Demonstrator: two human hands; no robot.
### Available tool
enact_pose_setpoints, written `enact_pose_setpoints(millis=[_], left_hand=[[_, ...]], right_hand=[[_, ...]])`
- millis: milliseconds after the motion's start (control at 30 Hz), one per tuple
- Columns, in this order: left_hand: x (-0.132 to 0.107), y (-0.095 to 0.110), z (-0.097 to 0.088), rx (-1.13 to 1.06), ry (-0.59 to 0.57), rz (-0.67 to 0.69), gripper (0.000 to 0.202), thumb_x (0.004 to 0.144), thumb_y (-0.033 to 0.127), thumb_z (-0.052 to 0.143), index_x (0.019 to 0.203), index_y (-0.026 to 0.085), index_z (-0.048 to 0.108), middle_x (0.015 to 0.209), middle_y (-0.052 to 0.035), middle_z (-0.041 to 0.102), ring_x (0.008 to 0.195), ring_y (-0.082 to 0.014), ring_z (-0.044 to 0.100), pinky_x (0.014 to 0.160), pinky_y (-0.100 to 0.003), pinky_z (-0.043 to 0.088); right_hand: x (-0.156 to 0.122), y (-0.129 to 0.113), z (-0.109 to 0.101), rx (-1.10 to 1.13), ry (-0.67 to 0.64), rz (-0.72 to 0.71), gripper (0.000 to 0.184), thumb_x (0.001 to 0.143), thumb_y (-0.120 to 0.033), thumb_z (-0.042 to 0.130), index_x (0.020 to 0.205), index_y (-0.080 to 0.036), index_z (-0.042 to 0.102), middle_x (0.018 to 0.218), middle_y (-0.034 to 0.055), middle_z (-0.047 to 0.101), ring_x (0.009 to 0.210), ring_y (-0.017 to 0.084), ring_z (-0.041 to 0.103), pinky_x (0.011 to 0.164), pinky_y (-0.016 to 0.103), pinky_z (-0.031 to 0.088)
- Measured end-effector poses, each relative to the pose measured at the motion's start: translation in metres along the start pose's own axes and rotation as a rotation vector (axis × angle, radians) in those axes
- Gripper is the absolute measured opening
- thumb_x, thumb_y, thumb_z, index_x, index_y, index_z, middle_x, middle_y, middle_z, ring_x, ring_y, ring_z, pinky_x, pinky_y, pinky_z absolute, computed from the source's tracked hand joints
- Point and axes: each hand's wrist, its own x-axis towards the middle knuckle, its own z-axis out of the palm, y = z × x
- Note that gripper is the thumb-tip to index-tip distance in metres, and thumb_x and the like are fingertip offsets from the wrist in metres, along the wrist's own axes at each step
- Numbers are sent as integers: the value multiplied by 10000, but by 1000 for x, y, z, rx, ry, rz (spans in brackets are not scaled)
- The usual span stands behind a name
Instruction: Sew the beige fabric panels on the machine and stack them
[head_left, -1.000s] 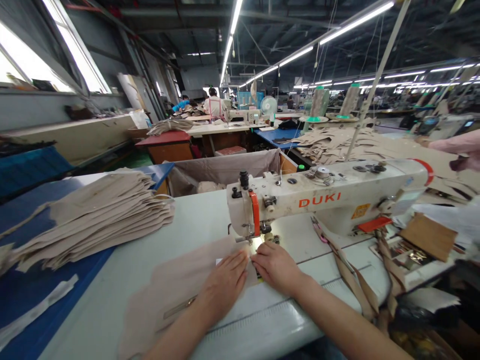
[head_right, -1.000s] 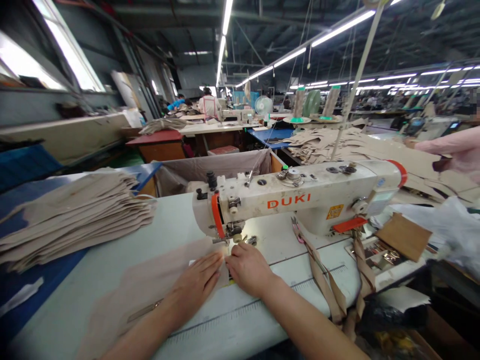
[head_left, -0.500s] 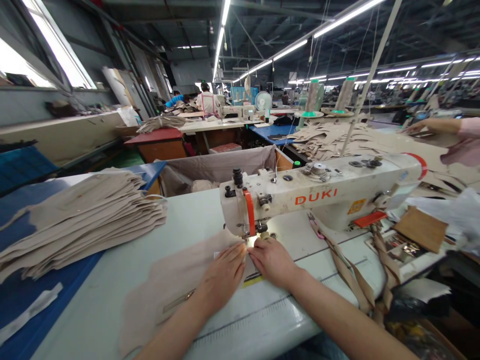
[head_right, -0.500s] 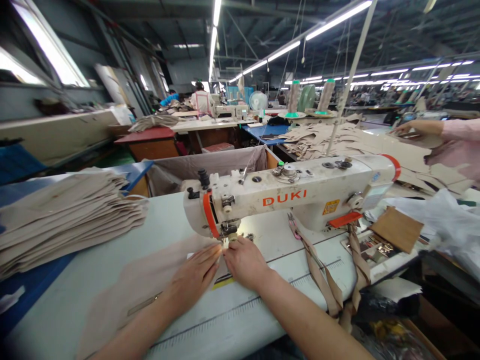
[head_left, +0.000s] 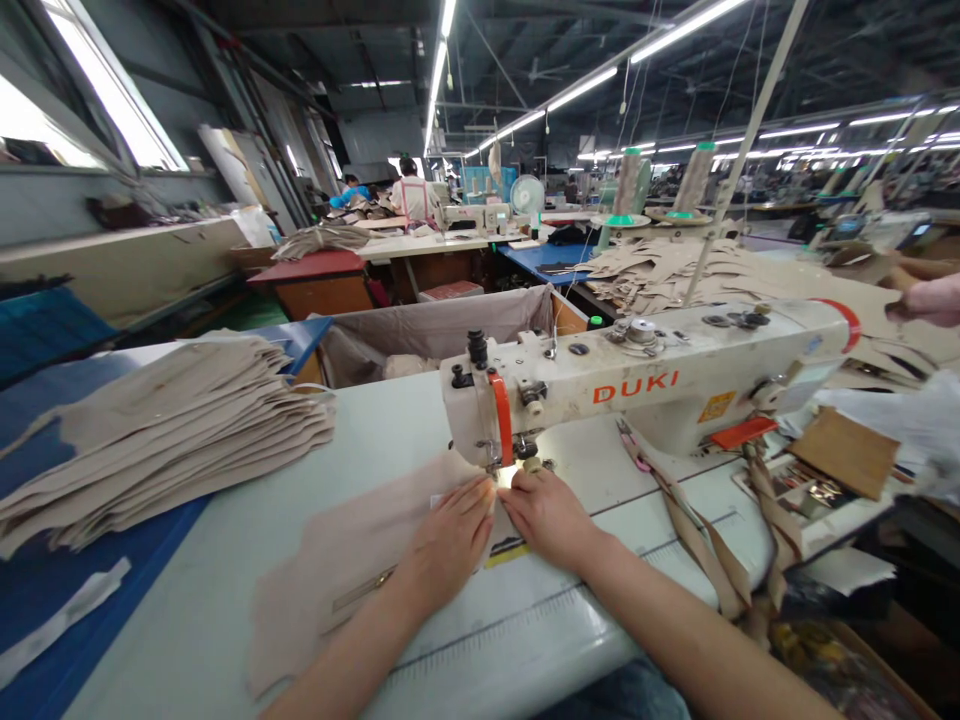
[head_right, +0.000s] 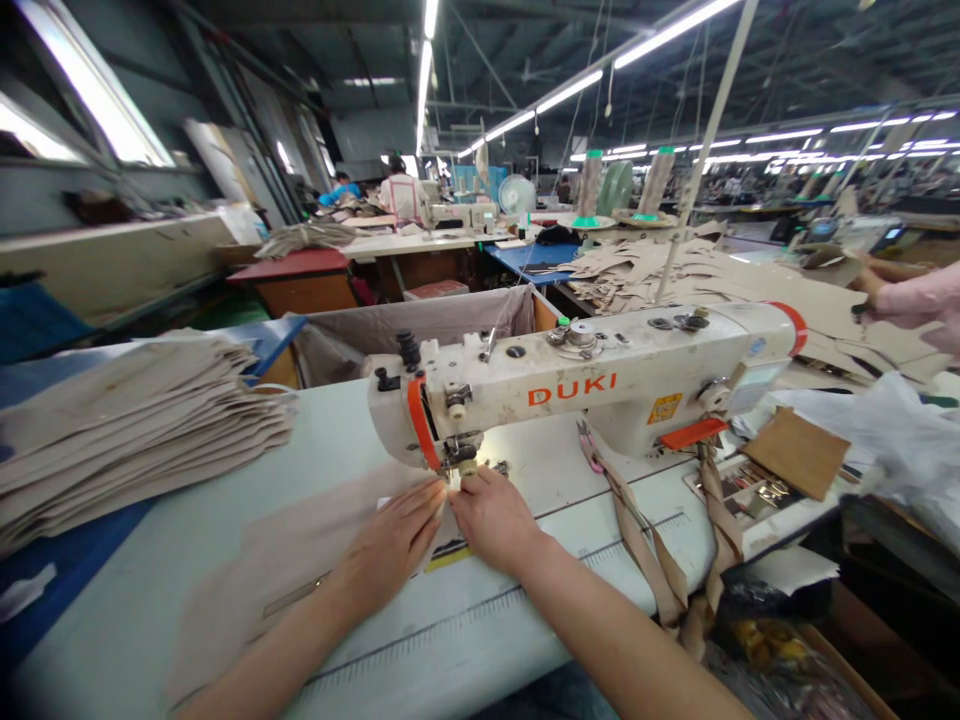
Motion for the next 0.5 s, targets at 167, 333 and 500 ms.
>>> enact_pose_setpoints(millis=[167,333,500], left_hand=[[0,1,1,5,28,0,358,987,221,364,1222,113,611,1246,-147,666,1170,-231,616,993,-408,514],[5,-3,3,24,14,-30,339,987,213,364,1191,126,621,1227,-134,678,1165,-220,620,1008,-387,497],[12,-11,3,9,-50,-66,346,987,221,351,1186,135,620,1242,-127,672,1191,-224,603,1040,-417,471]], right_hand=[[-1,-1,-2,0,3,-8,189,968,-163,495,903,-155,673,829,65,613,778,182,524,743,294,371],[-1,-2,-3,-3,14,4,185,962,-163,511,864,-164,667,816,58,610,796,184,525,743,292,374],[-3,-1,-1,-1,36,20,203,958,-169,513,827,-173,669,797,51,608,804,189,524,737,295,381]])
